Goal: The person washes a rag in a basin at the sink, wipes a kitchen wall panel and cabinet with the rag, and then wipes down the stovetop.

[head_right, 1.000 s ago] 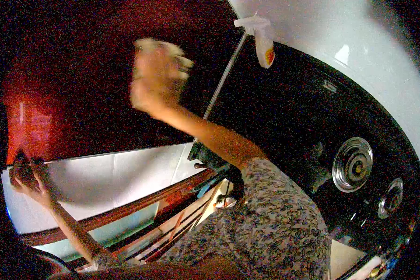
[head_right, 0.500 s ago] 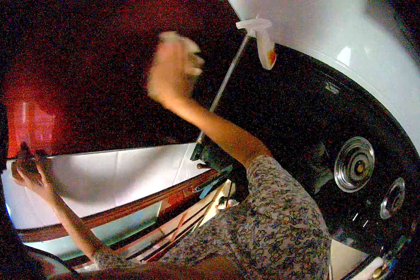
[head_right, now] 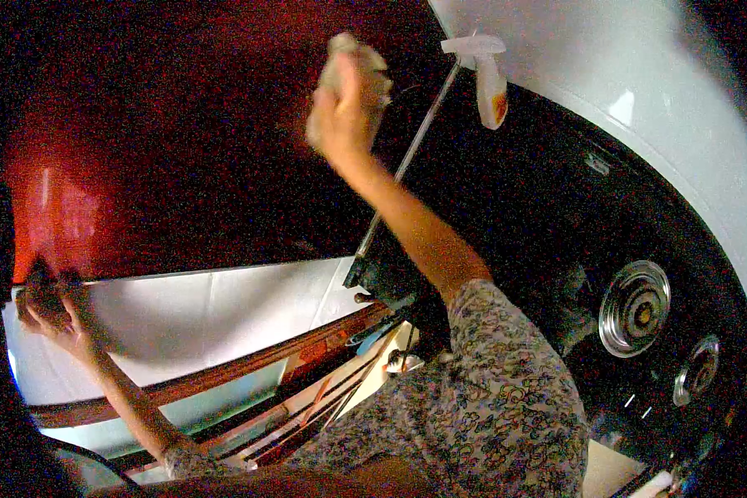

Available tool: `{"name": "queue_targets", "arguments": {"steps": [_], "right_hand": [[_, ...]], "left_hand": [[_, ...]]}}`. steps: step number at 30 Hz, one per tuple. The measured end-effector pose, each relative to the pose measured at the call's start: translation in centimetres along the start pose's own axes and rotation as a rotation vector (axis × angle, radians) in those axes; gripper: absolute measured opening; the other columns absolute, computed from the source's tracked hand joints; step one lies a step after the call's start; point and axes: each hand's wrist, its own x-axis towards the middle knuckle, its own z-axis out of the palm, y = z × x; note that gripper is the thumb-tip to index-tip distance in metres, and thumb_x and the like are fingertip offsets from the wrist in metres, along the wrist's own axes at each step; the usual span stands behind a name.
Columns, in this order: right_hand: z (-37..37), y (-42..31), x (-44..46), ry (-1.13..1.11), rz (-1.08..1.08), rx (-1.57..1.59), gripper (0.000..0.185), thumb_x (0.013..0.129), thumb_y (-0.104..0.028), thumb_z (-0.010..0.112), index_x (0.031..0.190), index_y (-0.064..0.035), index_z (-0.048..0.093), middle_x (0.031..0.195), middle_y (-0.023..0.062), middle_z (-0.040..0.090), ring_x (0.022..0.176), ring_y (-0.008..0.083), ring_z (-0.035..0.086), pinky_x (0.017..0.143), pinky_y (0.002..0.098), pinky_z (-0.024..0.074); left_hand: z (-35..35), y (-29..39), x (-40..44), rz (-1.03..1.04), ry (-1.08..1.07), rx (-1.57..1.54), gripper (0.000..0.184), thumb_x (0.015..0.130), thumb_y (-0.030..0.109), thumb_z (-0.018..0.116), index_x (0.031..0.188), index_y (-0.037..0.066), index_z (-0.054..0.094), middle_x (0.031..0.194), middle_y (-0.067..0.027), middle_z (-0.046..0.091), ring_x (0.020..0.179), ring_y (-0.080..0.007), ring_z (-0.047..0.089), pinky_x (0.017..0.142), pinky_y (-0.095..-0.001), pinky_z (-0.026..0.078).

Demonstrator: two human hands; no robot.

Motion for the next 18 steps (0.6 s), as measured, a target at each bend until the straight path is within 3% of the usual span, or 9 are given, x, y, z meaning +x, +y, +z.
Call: {"name": "queue_targets", "arguments": {"steps": [4,6,7,8,11,14,17,18], "right_hand": [[1.7,-10.7,-0.5,-0.262,-0.477,0.549,0.067,0.080,-0.013,0.065,0.132,-0.0022,0.024,0.130,0.0220,0.047,0.118,0.0312,0.049,0.105,0.0427,0.0288],[1.5,-12.7,1.9,-0.181,-0.586,0.418,0.060,0.082,-0.020,0.065,0.130,-0.0038,0.033,0.126,0.0155,0.054,0.121,0.0303,0.047,0.104,0.0426,0.0291],[2.3,-11.7,2.6,-0.053,-0.732,0.268,0.050,0.086,-0.026,0.058,0.129,-0.0067,0.042,0.131,0.0096,0.050,0.124,0.0300,0.044,0.104,0.0442,0.0280],[1.6,-11.6,2.3,-0.054,-0.720,-0.059,0.046,0.088,-0.031,0.052,0.128,-0.0092,0.048,0.139,0.0095,0.042,0.129,0.0296,0.037,0.104,0.0473,0.0257],[0.2,-6.2,1.5,-0.081,-0.361,-0.227,0.051,0.092,-0.032,0.042,0.137,-0.0100,0.036,0.146,0.0132,0.027,0.134,0.0321,0.027,0.108,0.0489,0.0181],[-0.9,3.8,-1.3,0.045,-0.033,-0.171,0.054,0.095,-0.028,0.030,0.143,-0.0054,0.020,0.148,0.0188,0.019,0.137,0.0321,0.019,0.111,0.0450,0.0145],[0.1,2.4,-2.1,0.111,0.235,-0.187,0.051,0.095,-0.021,0.030,0.141,-0.0015,0.021,0.143,0.0201,0.024,0.132,0.0313,0.027,0.108,0.0432,0.0219],[0.3,0.4,-1.2,-0.013,0.245,0.029,0.050,0.092,-0.014,0.036,0.139,-0.0014,0.023,0.135,0.0188,0.031,0.122,0.0295,0.037,0.104,0.0426,0.0282]], "left_hand": [[-0.2,0.2,0.4,0.055,-0.012,0.035,0.037,0.085,0.023,0.063,0.116,0.005,0.055,0.119,-0.0160,0.041,0.109,-0.0245,0.042,0.091,-0.0341,0.037],[0.3,1.7,0.4,-0.047,0.027,-0.151,0.037,0.085,0.023,0.064,0.116,0.005,0.055,0.120,-0.0164,0.041,0.112,-0.0256,0.040,0.094,-0.0361,0.035],[0.4,2.3,0.5,-0.101,0.048,-0.245,0.037,0.084,0.023,0.064,0.116,0.005,0.055,0.120,-0.0166,0.041,0.114,-0.0261,0.038,0.095,-0.0371,0.034],[0.4,2.5,0.5,-0.078,0.040,-0.196,0.038,0.084,0.023,0.064,0.116,0.005,0.055,0.119,-0.0165,0.042,0.114,-0.0260,0.038,0.095,-0.0373,0.034],[-0.7,1.9,1.0,0.071,-0.056,0.072,0.036,0.084,0.022,0.064,0.115,0.006,0.055,0.114,-0.0153,0.045,0.112,-0.0250,0.039,0.096,-0.0365,0.033],[-0.4,2.3,1.3,0.051,-0.034,-0.011,0.036,0.083,0.022,0.065,0.115,0.006,0.056,0.113,-0.0137,0.047,0.110,-0.0252,0.040,0.094,-0.0357,0.033],[-0.3,1.2,0.9,0.044,-0.042,-0.030,0.036,0.083,0.023,0.064,0.114,0.006,0.056,0.115,-0.0133,0.048,0.107,-0.0264,0.040,0.093,-0.0368,0.032],[0.0,1.5,0.8,-0.001,-0.001,-0.107,0.036,0.084,0.024,0.064,0.114,0.006,0.056,0.115,-0.0134,0.048,0.107,-0.0266,0.040,0.093,-0.0369,0.032]]}}
